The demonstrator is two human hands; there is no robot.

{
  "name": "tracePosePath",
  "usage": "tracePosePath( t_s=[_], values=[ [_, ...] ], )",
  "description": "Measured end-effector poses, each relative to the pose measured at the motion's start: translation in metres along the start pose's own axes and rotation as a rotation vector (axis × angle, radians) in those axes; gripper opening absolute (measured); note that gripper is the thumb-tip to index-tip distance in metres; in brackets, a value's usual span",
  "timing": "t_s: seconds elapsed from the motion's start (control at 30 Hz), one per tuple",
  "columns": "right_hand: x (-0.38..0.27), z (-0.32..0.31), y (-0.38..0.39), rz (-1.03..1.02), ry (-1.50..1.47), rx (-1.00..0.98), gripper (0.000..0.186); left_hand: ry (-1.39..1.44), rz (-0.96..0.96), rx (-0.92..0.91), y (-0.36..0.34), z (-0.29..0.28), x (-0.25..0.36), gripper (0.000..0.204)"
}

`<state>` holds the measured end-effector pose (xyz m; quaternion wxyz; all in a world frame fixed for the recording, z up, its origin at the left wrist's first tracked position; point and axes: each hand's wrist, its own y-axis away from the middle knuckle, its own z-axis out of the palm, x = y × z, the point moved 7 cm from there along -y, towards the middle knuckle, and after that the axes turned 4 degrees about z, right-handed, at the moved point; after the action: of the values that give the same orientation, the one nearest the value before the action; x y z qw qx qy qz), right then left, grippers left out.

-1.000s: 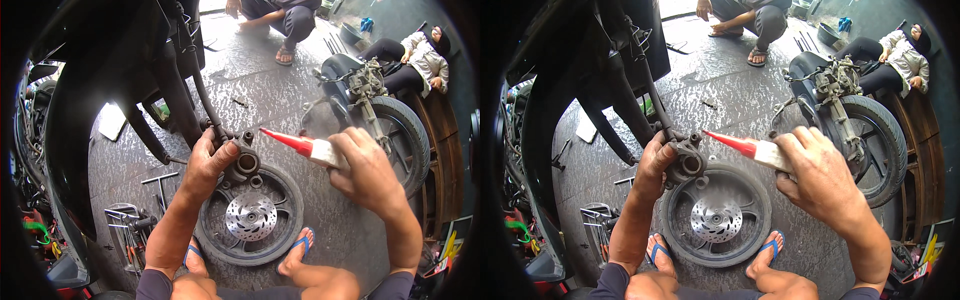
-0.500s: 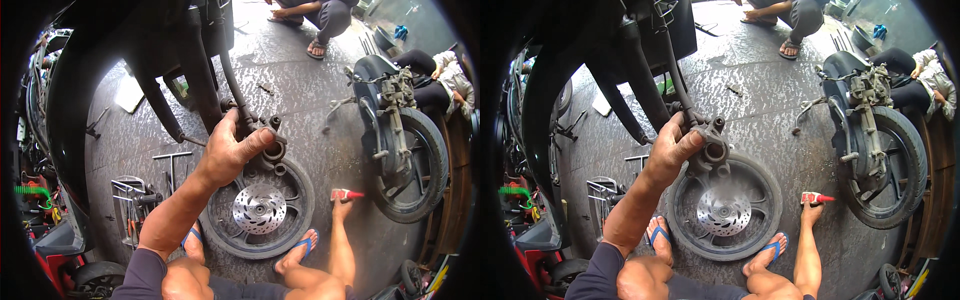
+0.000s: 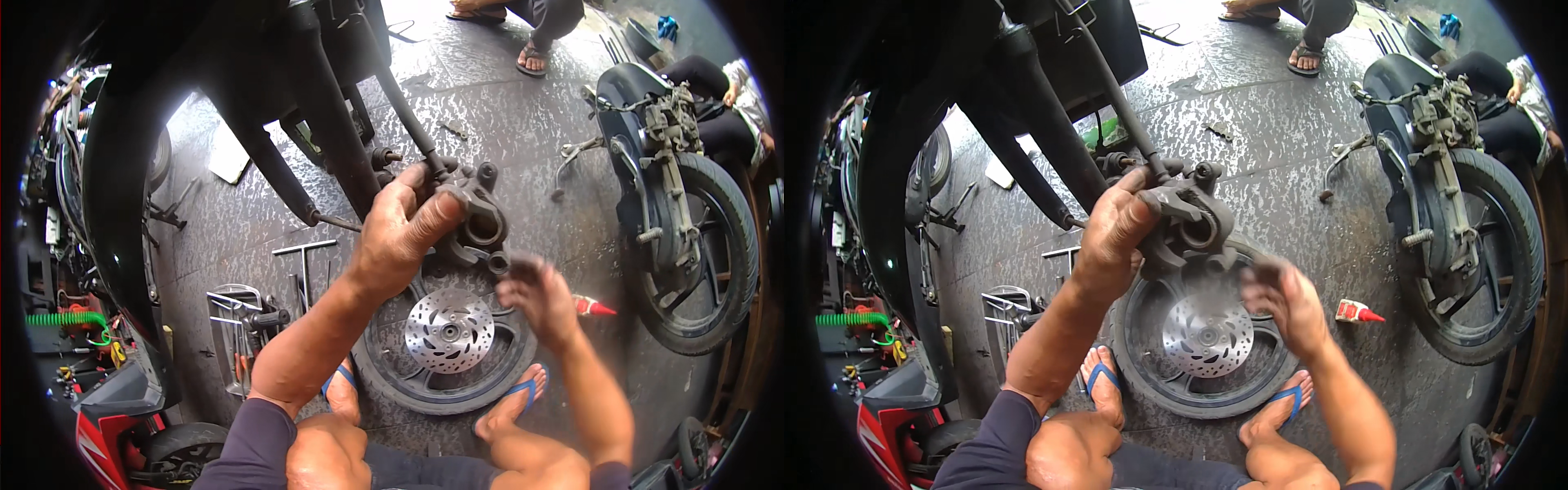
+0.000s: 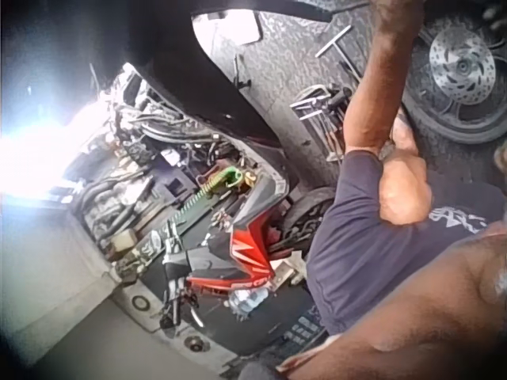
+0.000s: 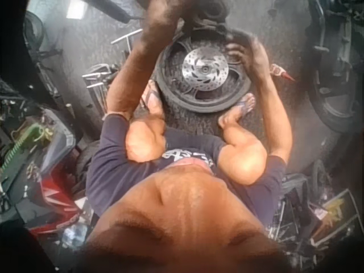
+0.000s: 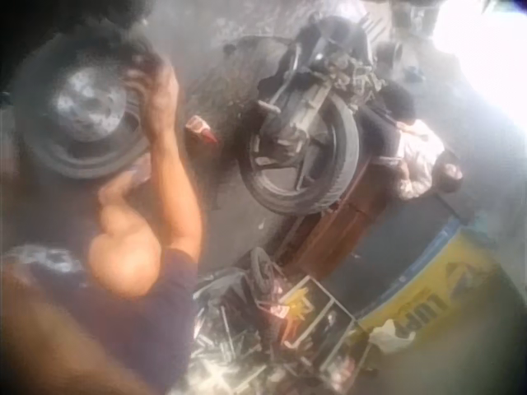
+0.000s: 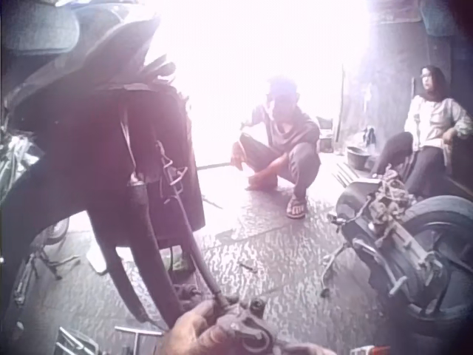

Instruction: The person services the front brake of a motorcycle, removing the caliper, opening a new package of brake pads, and installing the new pads into the caliper assembly.

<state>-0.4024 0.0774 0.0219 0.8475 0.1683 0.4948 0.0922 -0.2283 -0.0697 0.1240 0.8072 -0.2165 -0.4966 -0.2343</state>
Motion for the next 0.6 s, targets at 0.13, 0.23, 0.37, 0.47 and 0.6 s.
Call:
tracePosePath(
  t_s=[0.13,0.23,0.37,0.47,0.6],
  values=[
    [-0.069,0.082,-0.080,0.124,-0.091,-0.392,0.085,-0.128,0.079,0.057,0.001,0.000,-0.006,0.076],
    [-0.088,0.090,-0.110,0.208,-0.044,-0.527,0.082,-0.594,0.216,0.110,0.001,0.004,0.008,0.080],
    [-0.085,0.080,-0.136,0.136,0.190,-0.556,0.072,-1.139,0.359,0.121,0.017,0.015,0.018,0.065],
    [-0.104,0.095,-0.134,0.035,0.363,-0.441,0.064,-1.044,0.463,0.088,0.046,0.014,0.043,0.042],
    [-0.101,0.091,-0.144,-0.050,0.445,-0.239,0.048,-0.974,0.744,0.650,0.079,-0.083,0.075,0.032]
  ],
)
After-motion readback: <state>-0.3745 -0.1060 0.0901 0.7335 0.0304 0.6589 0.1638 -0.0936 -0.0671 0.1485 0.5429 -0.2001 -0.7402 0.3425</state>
